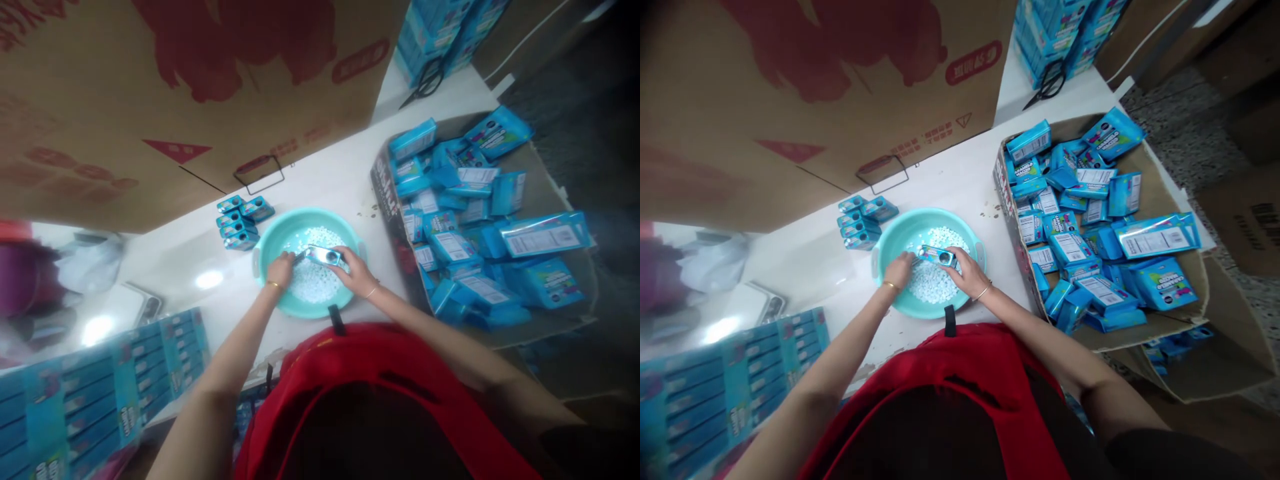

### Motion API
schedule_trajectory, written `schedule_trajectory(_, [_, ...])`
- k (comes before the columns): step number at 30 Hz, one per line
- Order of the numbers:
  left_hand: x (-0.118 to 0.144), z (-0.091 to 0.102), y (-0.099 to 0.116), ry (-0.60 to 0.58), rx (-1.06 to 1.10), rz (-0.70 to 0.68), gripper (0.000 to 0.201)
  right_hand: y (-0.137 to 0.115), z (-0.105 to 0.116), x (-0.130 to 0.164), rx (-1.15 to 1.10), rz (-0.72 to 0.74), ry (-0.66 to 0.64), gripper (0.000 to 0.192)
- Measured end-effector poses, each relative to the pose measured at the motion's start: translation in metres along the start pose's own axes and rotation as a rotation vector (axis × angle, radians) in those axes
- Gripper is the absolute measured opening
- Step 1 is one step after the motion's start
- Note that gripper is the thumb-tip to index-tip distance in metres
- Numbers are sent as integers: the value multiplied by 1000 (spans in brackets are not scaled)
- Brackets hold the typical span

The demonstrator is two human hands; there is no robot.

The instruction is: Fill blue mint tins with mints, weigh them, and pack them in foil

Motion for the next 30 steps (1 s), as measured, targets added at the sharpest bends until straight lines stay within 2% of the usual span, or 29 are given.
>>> schedule_trajectory(3, [3, -40, 29, -74, 31, -162, 34, 6, 9, -4, 30, -37, 54, 35])
schedule_trajectory(5, [10, -58, 44, -120, 142, -258, 32, 10, 14, -5, 50, -42, 70, 35])
schedule_trajectory(7, [16, -66, 50, -144, 274, -307, 28, 16, 16, -6, 65, -56, 62, 35])
schedule_trajectory(10, [21, -64, 47, -169, 378, -337, 21, 25, 15, -6, 69, -97, 36, 37])
schedule_trajectory(13, [26, -42, 39, -155, 504, -360, 18, 32, 15, -5, 71, -116, 37, 39])
schedule_trajectory(17, [41, 14, 28, -82, 717, -401, 15, 28, 14, -4, 115, -49, 48, 36])
schedule_trajectory(19, [50, 44, 28, -49, 724, -410, 15, 22, 10, -4, 134, 15, 31, 34])
schedule_trajectory(21, [58, 70, 37, -26, 656, -414, 15, 15, 3, -3, 147, 63, -7, 33])
schedule_trajectory(24, [65, 95, 61, -9, 377, -368, 16, 5, -9, -2, 168, 105, -62, 33])
schedule_trajectory(27, [66, 103, 76, -14, 33, -219, 21, -4, -15, -1, 184, 126, -83, 34])
schedule_trajectory(29, [65, 104, 78, -18, -43, -167, 23, -4, -17, -1, 186, 109, -87, 34])
schedule_trajectory(30, [64, 103, 77, -14, -11, -175, 22, -2, -17, -2, 186, 93, -91, 34])
Point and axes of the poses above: each hand's wrist, its own x-axis away from the middle knuckle, its own z-axis out of the back of the hand, y = z × x, the point moved 9 cm from there along -x, towards the middle knuckle, and after that the axes turned 13 degrees about x, right-handed, at the moved point
